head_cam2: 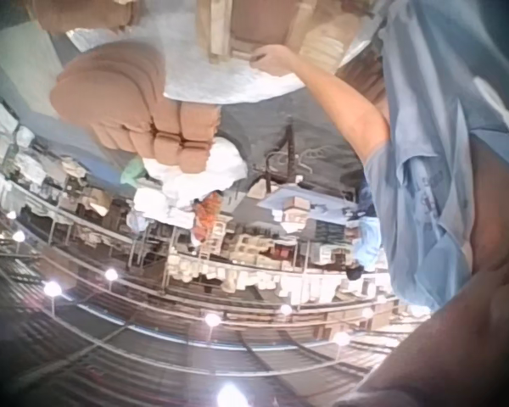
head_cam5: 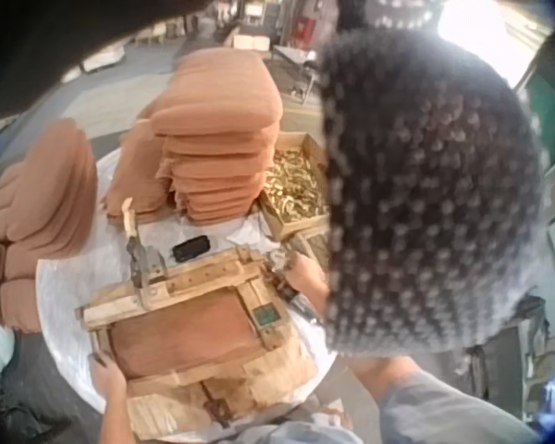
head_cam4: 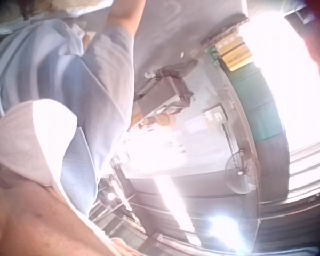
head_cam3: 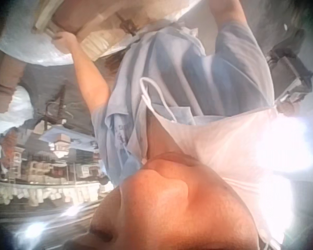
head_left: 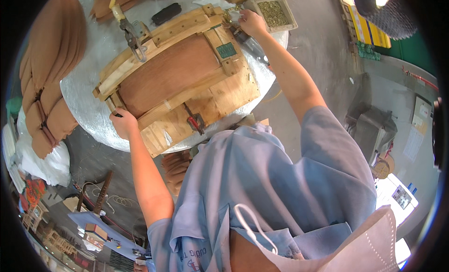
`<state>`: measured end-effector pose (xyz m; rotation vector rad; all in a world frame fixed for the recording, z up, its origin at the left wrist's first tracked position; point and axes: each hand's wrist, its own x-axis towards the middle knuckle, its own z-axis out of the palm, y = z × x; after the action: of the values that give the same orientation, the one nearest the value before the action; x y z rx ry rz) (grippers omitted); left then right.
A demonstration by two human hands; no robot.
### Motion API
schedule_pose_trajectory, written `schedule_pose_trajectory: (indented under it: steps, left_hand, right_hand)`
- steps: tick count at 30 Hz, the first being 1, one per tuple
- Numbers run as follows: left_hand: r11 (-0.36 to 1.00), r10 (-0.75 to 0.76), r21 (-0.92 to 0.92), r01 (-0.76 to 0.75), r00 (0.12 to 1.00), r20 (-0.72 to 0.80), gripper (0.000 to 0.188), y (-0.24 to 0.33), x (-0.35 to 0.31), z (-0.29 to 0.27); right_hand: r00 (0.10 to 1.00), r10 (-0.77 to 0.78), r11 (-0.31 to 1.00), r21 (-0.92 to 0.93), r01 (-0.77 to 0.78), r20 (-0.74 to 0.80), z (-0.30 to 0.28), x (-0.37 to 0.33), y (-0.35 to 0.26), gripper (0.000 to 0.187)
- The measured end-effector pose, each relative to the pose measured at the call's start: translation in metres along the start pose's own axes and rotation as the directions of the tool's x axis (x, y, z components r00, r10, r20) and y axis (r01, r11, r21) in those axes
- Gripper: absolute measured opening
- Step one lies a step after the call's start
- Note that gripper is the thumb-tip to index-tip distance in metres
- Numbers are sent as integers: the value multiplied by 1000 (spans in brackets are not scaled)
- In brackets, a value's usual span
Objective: The person places a brown fabric piece into a wooden jig, secures it with a clamp, and uses a pneumatic drill to fasten screws at multiple points. After fastening, the person removes the fabric piece and repeats the process with another piece.
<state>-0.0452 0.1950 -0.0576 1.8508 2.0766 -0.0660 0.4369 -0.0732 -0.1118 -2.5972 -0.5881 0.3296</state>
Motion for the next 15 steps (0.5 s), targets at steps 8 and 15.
schedule_pose_trajectory:
  steps: [8, 15]
  left_hand:
    - [999, 41, 9, -41, 999, -1, 67, -4, 8, 7]
    - [999, 46, -5, -46, 999, -2, 67, -6, 3, 3]
  right_hand:
    - [981, -124, 987, 88, 138, -147, -15, -57, 17, 24]
    - [981, 174, 976, 147, -161, -81, -35, -192, 25, 28]
